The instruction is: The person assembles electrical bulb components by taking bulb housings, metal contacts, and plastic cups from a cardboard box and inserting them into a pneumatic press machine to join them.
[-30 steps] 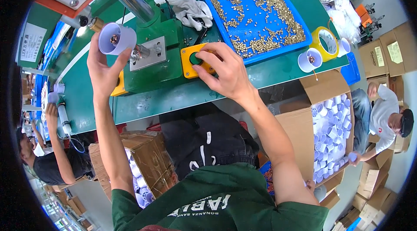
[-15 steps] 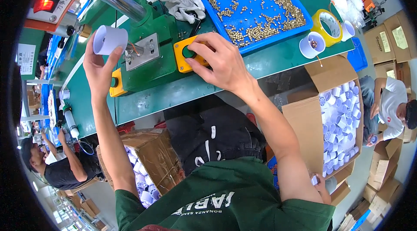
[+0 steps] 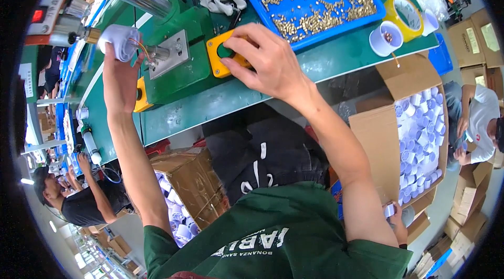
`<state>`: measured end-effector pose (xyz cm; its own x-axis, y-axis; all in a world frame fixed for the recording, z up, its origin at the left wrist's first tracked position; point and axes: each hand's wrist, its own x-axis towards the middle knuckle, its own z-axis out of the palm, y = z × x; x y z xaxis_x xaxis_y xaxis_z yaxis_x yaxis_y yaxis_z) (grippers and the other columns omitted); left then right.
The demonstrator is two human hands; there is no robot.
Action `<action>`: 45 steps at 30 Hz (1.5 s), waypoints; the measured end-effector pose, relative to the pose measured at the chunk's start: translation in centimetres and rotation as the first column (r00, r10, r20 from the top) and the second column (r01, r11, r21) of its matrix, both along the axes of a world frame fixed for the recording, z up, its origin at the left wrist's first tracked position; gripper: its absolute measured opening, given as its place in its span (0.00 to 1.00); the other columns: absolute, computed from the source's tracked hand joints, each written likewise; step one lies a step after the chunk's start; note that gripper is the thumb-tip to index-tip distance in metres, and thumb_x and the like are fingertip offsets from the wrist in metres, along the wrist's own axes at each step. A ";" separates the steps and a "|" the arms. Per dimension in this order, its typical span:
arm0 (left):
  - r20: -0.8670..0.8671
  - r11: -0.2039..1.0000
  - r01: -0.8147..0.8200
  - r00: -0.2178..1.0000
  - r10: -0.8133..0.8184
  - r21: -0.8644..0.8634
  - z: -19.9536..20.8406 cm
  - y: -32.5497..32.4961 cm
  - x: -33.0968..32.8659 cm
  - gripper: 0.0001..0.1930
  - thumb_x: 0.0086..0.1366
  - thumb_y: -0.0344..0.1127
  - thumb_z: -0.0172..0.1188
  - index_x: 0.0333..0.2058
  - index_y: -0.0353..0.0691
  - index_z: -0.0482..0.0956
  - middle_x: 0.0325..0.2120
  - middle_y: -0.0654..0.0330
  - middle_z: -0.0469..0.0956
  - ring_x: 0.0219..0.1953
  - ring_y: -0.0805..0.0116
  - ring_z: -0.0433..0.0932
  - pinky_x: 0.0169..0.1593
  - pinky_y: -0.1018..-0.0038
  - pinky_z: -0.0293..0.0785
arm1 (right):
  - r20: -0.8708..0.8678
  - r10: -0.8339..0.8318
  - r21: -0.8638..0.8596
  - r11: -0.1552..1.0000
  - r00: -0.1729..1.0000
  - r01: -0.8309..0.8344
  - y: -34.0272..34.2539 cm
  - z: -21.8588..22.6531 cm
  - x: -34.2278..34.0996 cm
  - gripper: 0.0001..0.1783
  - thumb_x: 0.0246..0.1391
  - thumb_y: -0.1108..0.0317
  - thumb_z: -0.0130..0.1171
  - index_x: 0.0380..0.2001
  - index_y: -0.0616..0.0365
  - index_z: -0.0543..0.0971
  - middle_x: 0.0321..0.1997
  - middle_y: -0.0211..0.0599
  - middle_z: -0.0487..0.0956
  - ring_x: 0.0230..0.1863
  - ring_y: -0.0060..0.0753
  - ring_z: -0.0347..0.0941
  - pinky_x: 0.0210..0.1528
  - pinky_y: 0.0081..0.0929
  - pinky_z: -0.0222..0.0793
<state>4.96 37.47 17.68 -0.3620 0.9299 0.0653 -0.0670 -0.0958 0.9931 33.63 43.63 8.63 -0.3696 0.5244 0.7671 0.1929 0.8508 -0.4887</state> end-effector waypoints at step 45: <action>-0.597 0.983 0.083 0.802 0.032 0.165 1.5 -0.8 -0.4 0.25 0.60 0.32 0.66 0.55 0.31 0.72 0.46 0.55 0.79 0.49 0.67 0.77 0.55 0.68 0.72 | -0.041 -0.009 0.059 0.998 0.999 0.011 0.1 -0.3 0.1 0.15 0.46 0.68 0.69 0.38 0.58 0.78 0.40 0.38 0.76 0.37 0.40 0.76 0.37 0.30 0.74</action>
